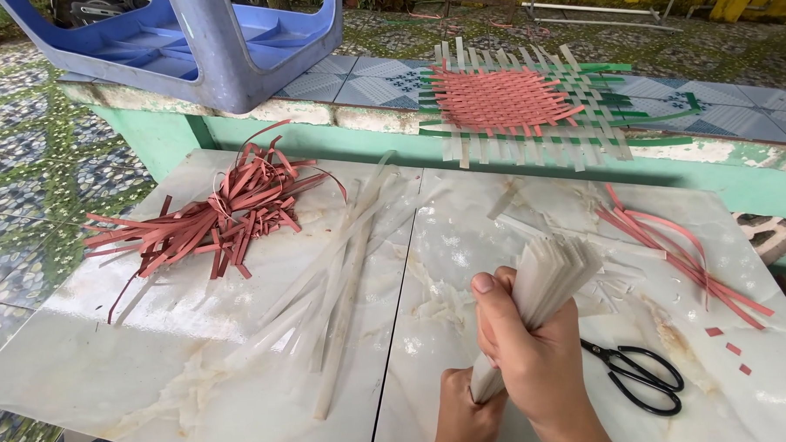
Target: The person gathers long white plastic strips into a bundle, aligns them, and cuts them to length using scissors.
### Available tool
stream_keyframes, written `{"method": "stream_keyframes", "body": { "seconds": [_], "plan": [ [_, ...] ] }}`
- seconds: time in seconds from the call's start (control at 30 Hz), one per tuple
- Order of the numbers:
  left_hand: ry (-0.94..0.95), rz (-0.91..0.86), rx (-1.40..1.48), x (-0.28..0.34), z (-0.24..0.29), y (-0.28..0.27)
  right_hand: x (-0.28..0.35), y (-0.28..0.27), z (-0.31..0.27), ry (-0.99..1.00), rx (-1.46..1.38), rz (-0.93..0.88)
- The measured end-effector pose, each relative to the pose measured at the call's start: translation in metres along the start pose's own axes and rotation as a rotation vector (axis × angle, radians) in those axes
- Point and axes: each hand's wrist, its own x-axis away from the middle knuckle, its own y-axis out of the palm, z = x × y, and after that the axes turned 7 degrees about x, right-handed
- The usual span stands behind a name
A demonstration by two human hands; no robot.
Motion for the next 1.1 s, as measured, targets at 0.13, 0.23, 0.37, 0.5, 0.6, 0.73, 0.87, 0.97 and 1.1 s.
{"method": "stream_keyframes", "body": {
  "seconds": [0.13, 0.23, 0.37, 0.5, 0.6, 0.73, 0.87, 0.97, 1.1],
  "plan": [
    [0.058, 0.036, -0.018, 0.001, 0.006, 0.0, 0.0, 0.003, 0.001, 0.024, -0.074, -0.01],
    [0.019, 0.059, -0.007, 0.003, 0.011, -0.001, -0.002, 0.005, -0.001, 0.059, -0.038, -0.009],
    [0.055, 0.024, -0.045, 0.003, 0.014, -0.001, -0.004, 0.005, 0.005, 0.11, -0.039, -0.06],
    [0.05, 0.026, -0.009, 0.0, 0.017, 0.001, -0.003, 0.005, 0.016, 0.129, -0.024, -0.098],
    [0.001, 0.029, 0.012, 0.001, 0.016, 0.001, -0.005, 0.001, 0.008, 0.174, 0.023, -0.189],
    [0.003, -0.002, 0.022, -0.005, 0.024, 0.001, -0.003, -0.002, 0.028, 0.258, 0.099, -0.205],
    [-0.059, -0.074, -0.102, -0.003, 0.029, 0.005, -0.001, -0.006, 0.047, 0.229, -0.086, -0.058],
    [-0.14, -0.134, -0.155, 0.008, 0.056, 0.015, 0.0, -0.012, 0.038, 0.259, -0.182, 0.054],
    [-0.514, -0.28, -0.108, 0.016, 0.132, 0.01, 0.001, -0.019, 0.02, 0.444, -0.18, 0.099]
  ]
}}
